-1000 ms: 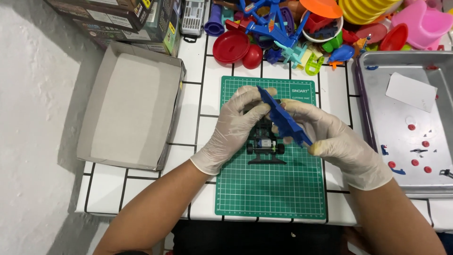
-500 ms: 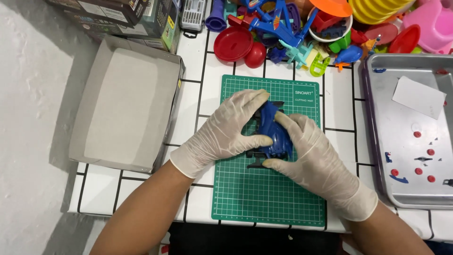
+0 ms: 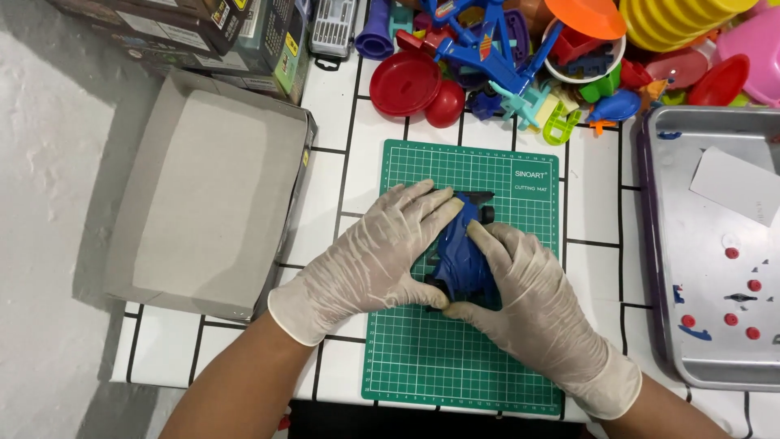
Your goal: The person assembles a toy car chassis on a green cutting mat. They attach a blue cylindrical battery to the black frame, secure it with a black plastic cover, and then place a blue car body shell over the assembly. Finally, they attach small red circular pieces to the rear of the car.
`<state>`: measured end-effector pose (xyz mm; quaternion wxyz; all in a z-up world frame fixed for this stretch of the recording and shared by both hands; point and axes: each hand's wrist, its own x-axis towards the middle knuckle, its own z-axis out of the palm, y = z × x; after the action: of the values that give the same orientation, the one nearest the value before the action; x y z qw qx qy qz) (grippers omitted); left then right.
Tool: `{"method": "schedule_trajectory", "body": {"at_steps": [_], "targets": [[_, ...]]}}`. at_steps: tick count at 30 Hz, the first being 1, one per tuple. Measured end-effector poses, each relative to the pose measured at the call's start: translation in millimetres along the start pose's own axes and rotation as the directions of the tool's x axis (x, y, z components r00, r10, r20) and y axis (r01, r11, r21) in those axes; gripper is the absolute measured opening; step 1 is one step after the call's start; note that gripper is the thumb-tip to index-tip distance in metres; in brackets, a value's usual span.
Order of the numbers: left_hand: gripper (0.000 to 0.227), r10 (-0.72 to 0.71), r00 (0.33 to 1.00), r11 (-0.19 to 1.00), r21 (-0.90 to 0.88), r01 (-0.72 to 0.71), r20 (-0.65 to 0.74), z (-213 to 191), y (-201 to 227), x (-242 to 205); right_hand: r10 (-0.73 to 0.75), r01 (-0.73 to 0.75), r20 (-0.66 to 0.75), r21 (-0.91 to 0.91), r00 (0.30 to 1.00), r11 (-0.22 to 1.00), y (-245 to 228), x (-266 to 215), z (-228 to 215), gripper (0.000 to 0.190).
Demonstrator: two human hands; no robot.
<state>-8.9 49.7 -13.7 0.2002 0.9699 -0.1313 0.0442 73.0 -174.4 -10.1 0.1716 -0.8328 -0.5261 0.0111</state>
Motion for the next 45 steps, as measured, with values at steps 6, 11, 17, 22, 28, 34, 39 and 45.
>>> {"method": "schedule_trajectory", "body": {"at_steps": [6, 11, 17, 22, 28, 34, 39, 45], "targets": [[0.105, 0.030, 0.998, 0.999, 0.025, -0.029, -0.048, 0, -1, -1, -0.029, 0.019, 0.066, 0.141, 0.997, 0.990, 7, 0, -6, 0.106], [0.106, 0.033, 0.998, 0.999, 0.001, -0.033, -0.050, 5, -3, -3, -0.082, 0.041, 0.144, 0.268, 0.986, 0.963, 22, -1, -8, 0.097], [0.101, 0.050, 0.997, 0.999, -0.016, -0.051, -0.053, 8, -5, -3, -0.120, 0.003, 0.297, 0.367, 0.947, 0.930, 30, 0, -23, 0.094], [0.101, 0.058, 0.998, 0.996, -0.068, -0.060, -0.037, 2, -3, -4, 0.016, -0.159, 0.399, 0.328, 0.917, 0.931, 25, 4, -27, 0.084], [0.106, 0.057, 0.998, 0.997, -0.050, -0.058, -0.015, 0, -2, -5, -0.012, -0.145, 0.367, 0.396, 0.930, 0.907, 26, 2, -28, 0.079], [0.108, 0.024, 0.999, 0.990, -0.137, -0.020, 0.023, 0, -1, -5, 0.003, -0.149, 0.375, 0.361, 0.927, 0.921, 20, 3, -31, 0.078], [0.106, 0.029, 0.999, 0.988, -0.149, -0.025, 0.023, -4, 2, -5, -0.032, -0.104, 0.362, 0.351, 0.932, 0.930, 23, 2, -29, 0.077], [0.108, 0.022, 0.999, 0.990, -0.142, -0.018, 0.027, 1, -2, -4, -0.004, -0.146, 0.382, 0.361, 0.924, 0.921, 21, 3, -32, 0.078]]}}
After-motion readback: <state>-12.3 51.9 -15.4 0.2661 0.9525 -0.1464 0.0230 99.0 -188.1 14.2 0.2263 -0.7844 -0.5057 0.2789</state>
